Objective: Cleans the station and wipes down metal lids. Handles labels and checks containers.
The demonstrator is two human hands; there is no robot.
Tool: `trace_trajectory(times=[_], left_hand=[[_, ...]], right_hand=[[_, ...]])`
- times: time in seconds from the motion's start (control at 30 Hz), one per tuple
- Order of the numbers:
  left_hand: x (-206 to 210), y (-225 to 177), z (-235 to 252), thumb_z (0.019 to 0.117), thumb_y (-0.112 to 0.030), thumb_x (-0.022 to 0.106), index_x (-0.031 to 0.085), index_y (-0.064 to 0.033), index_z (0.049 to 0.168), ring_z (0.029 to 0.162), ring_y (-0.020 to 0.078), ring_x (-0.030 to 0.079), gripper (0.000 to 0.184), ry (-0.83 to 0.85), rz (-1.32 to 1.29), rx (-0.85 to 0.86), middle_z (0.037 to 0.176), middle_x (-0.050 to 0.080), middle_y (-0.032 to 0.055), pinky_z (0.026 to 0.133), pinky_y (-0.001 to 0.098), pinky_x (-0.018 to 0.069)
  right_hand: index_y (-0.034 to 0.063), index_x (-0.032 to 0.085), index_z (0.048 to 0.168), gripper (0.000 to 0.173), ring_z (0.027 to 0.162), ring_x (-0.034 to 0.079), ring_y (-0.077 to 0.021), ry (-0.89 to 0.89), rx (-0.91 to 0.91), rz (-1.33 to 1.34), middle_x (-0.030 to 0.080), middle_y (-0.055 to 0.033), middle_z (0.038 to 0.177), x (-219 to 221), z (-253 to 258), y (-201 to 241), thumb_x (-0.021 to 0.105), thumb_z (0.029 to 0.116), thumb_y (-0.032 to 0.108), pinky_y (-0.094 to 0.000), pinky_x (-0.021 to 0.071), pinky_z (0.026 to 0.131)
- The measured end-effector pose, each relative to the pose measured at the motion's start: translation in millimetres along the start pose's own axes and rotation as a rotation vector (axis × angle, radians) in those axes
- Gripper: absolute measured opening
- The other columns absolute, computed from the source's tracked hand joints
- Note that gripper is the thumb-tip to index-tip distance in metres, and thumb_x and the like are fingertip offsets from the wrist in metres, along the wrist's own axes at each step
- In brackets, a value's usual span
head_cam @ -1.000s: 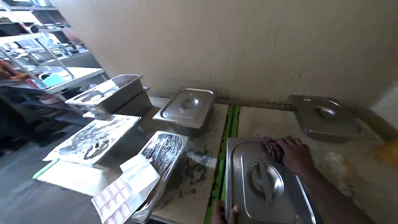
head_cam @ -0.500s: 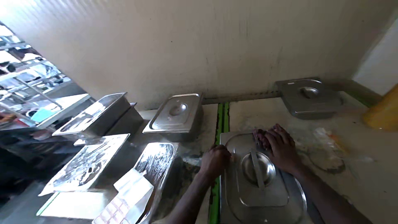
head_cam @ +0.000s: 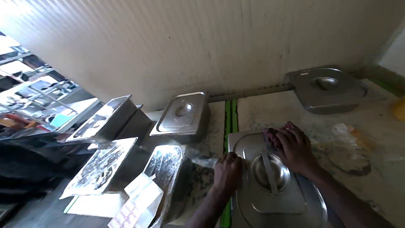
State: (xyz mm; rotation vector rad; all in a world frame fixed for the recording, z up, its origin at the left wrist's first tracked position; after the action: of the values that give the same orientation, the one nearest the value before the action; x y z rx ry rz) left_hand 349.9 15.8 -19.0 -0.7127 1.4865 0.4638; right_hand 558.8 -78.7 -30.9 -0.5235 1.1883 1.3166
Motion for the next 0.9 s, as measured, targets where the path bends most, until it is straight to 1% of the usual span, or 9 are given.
trace_trajectory(times=[0.13, 0.23, 0.37, 0.43, 0.53, 0.67, 0.73, 0.83, 0.9], left_hand=[[-5.3, -3.9, -2.4, 0.1035, -0.027, 0.053, 0.073, -0.0100, 0.118, 0.118, 0.0331, 0.065, 0.031, 0.047, -0.094, -0.038, 0.133, 0.066, 0.0141, 0.099, 0.0522, 0.0516], [-4.7, -4.6, -2.6, 0.1021, -0.023, 0.054, 0.074, -0.0090, 0.114, 0.111, 0.0330, 0.067, 0.027, -0.022, -0.099, -0.011, 0.127, 0.068, 0.0138, 0.094, 0.0536, 0.0533], [-0.9, -6.6, -0.7, 0.1009, -0.022, 0.055, 0.073, -0.0067, 0.113, 0.107, 0.0342, 0.067, 0.027, -0.098, -0.059, 0.033, 0.121, 0.069, 0.0153, 0.091, 0.0536, 0.0545], [0.2, -6.3, -1.1, 0.1017, -0.022, 0.054, 0.072, -0.0069, 0.117, 0.111, 0.0340, 0.066, 0.028, -0.076, -0.048, 0.044, 0.124, 0.068, 0.0155, 0.095, 0.0536, 0.0532], [-3.3, -9.2, -4.2, 0.1000, -0.019, 0.056, 0.071, -0.0059, 0.121, 0.112, 0.0358, 0.067, 0.029, -0.078, 0.005, 0.079, 0.127, 0.068, 0.0173, 0.096, 0.0537, 0.0527], [-1.5, -15.5, -9.1, 0.0968, -0.018, 0.062, 0.074, -0.0047, 0.113, 0.103, 0.0337, 0.071, 0.024, -0.257, 0.076, 0.192, 0.114, 0.072, 0.0169, 0.089, 0.0494, 0.0572], [-0.8, -9.7, -2.5, 0.1004, -0.023, 0.058, 0.073, -0.0043, 0.116, 0.107, 0.0327, 0.070, 0.029, -0.174, 0.037, 0.141, 0.118, 0.071, 0.0164, 0.093, 0.0493, 0.0561], [-3.0, 10.5, 7.4, 0.1047, -0.027, 0.054, 0.069, -0.0072, 0.121, 0.113, 0.0296, 0.067, 0.031, 0.060, -0.187, -0.048, 0.126, 0.068, 0.0129, 0.098, 0.0502, 0.0537], [-6.4, 22.4, 10.3, 0.1040, -0.026, 0.056, 0.073, -0.0091, 0.117, 0.106, 0.0234, 0.069, 0.027, 0.056, -0.345, -0.086, 0.122, 0.070, 0.0090, 0.096, 0.0448, 0.0551]], right_hand=[[0.0147, 0.060, 0.143, 0.050, 0.149, 0.032, -0.0437, -0.112, -0.072, 0.065, 0.054, -0.0144, 0.150, -0.2, -3.4, -1.9, 0.060, 0.0950, 0.031, -0.0692, 0.0282, 0.116], [0.0047, 0.059, 0.142, 0.050, 0.150, 0.028, -0.0479, -0.055, -0.099, 0.101, 0.050, -0.0223, 0.151, 8.4, -2.8, -6.4, 0.055, 0.0999, 0.033, -0.0682, 0.0216, 0.119], [0.0028, 0.055, 0.144, 0.053, 0.151, 0.026, -0.0484, 0.004, -0.089, 0.081, 0.047, -0.0236, 0.154, 8.1, -0.6, -6.4, 0.051, 0.1026, 0.036, -0.0688, 0.0202, 0.119], [0.0038, 0.055, 0.145, 0.053, 0.152, 0.024, -0.0482, -0.013, -0.099, 0.046, 0.046, -0.0226, 0.155, 13.7, 0.2, -9.0, 0.048, 0.1040, 0.037, -0.0696, 0.0199, 0.119], [0.0041, 0.060, 0.139, 0.056, 0.148, 0.030, -0.0515, -0.101, -0.108, 0.016, 0.053, -0.0225, 0.149, 8.4, 1.5, -4.7, 0.050, 0.0974, 0.039, -0.0727, 0.0263, 0.114], [0.0031, 0.062, 0.136, 0.051, 0.147, 0.034, -0.0492, -0.139, -0.100, 0.019, 0.055, -0.0216, 0.146, -1.7, -3.2, -0.8, 0.062, 0.0946, 0.034, -0.0725, 0.0312, 0.111], [0.0085, 0.062, 0.137, 0.049, 0.149, 0.031, -0.0440, -0.089, -0.055, 0.018, 0.054, -0.0161, 0.148, -0.6, -0.8, -1.5, 0.067, 0.0927, 0.030, -0.0706, 0.0305, 0.113], [0.0123, 0.062, 0.137, 0.051, 0.150, 0.030, -0.0413, -0.052, -0.028, 0.018, 0.054, -0.0129, 0.149, 0.9, -0.5, -3.6, 0.071, 0.0896, 0.030, -0.0688, 0.0286, 0.114], [0.0124, 0.062, 0.136, 0.051, 0.150, 0.030, -0.0415, -0.044, -0.022, 0.024, 0.054, -0.0124, 0.148, 0.2, -0.5, -3.4, 0.072, 0.0886, 0.029, -0.0694, 0.0277, 0.115]])
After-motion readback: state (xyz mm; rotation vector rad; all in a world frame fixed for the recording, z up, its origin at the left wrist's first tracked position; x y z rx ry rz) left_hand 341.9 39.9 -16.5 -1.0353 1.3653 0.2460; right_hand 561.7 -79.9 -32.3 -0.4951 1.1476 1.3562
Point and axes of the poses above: each hand's wrist, its own z-axis towards the middle knuckle, its own x-axis out of the palm, y = z × x, the point moved 9 cm from there along z, towards the middle knuckle
